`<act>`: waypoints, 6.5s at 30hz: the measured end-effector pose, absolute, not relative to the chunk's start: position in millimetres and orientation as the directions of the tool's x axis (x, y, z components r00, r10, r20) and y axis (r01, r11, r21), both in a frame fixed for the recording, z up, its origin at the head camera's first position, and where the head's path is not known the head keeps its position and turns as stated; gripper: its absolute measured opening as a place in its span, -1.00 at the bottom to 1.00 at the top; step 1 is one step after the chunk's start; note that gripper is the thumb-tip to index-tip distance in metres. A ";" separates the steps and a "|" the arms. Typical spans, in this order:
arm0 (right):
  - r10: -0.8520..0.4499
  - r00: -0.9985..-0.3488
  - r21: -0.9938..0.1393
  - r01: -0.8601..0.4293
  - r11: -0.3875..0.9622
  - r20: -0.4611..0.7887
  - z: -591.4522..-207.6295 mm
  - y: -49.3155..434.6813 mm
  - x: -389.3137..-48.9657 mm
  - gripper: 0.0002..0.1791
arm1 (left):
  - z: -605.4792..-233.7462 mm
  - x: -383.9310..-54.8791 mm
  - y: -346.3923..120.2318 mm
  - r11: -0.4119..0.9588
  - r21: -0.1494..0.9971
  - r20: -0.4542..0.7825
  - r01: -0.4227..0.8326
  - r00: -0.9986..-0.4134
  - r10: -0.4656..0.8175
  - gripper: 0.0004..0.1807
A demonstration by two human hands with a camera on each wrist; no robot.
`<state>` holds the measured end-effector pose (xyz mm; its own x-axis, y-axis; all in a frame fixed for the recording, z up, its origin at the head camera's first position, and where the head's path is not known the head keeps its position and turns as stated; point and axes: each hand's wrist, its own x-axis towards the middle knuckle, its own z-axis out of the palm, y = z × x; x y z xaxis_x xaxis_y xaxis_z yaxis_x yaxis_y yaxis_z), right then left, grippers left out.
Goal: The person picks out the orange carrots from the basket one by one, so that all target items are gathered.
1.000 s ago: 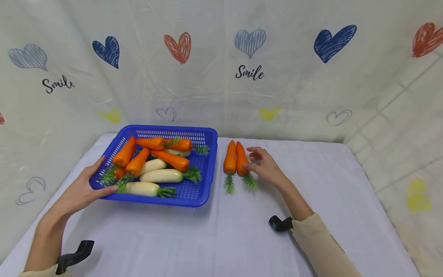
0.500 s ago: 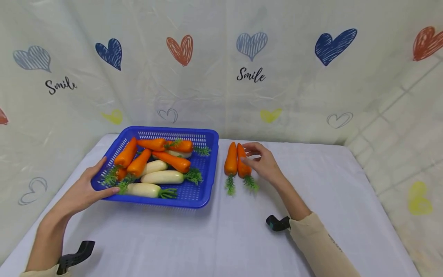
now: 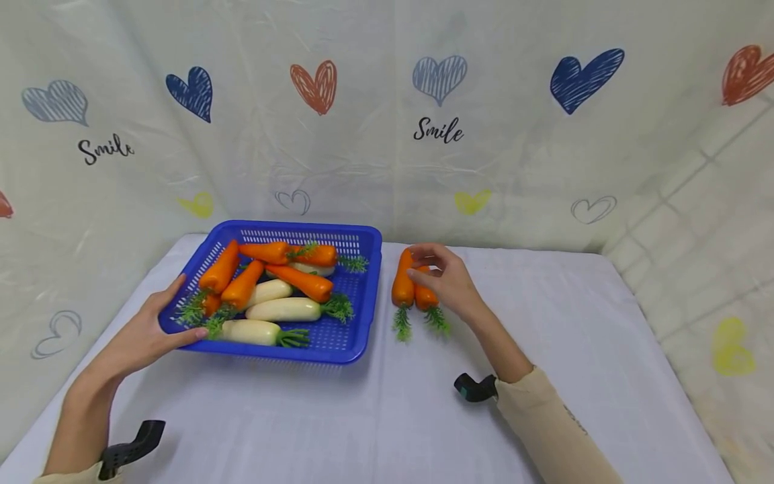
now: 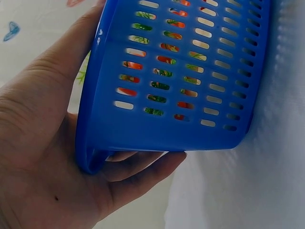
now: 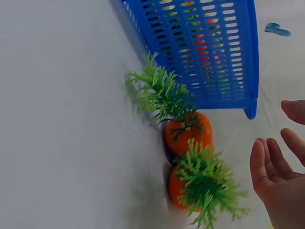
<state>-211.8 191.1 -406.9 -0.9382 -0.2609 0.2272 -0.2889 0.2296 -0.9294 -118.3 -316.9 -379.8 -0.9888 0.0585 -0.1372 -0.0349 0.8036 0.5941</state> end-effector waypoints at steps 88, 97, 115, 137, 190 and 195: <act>-0.574 -0.809 -0.928 -0.298 0.222 0.123 -361.1 68.6 -233.8 -0.44 | -376.5 -119.1 -315.1 0.813 0.579 -0.178 -0.063 -0.983 0.051 0.33; -0.666 -0.746 -0.928 -0.251 0.274 0.005 -358.2 57.0 -245.2 -0.40 | -375.9 -118.8 -318.1 0.804 0.591 -0.172 -0.063 -0.984 0.050 0.32; -0.700 -0.689 -0.868 -0.218 0.446 -0.187 -357.3 45.7 -248.9 -0.33 | -379.5 -116.1 -317.2 0.797 0.601 -0.167 -0.062 -0.985 0.050 0.31; -0.781 -0.566 -0.752 -0.386 0.534 -0.264 -355.6 36.3 -234.3 -0.37 | -378.7 -116.8 -317.3 0.800 0.598 -0.156 -0.050 -0.986 0.055 0.32; -0.585 -0.790 -0.914 -0.357 0.196 0.183 -363.3 54.6 -230.2 -0.41 | -379.6 -117.8 -319.5 0.801 0.595 -0.176 -0.067 -0.983 0.049 0.31; -0.556 -0.812 -0.924 -0.331 0.191 0.175 -363.0 57.4 -228.1 -0.41 | -379.9 -117.6 -319.1 0.800 0.596 -0.176 -0.066 -0.983 0.050 0.31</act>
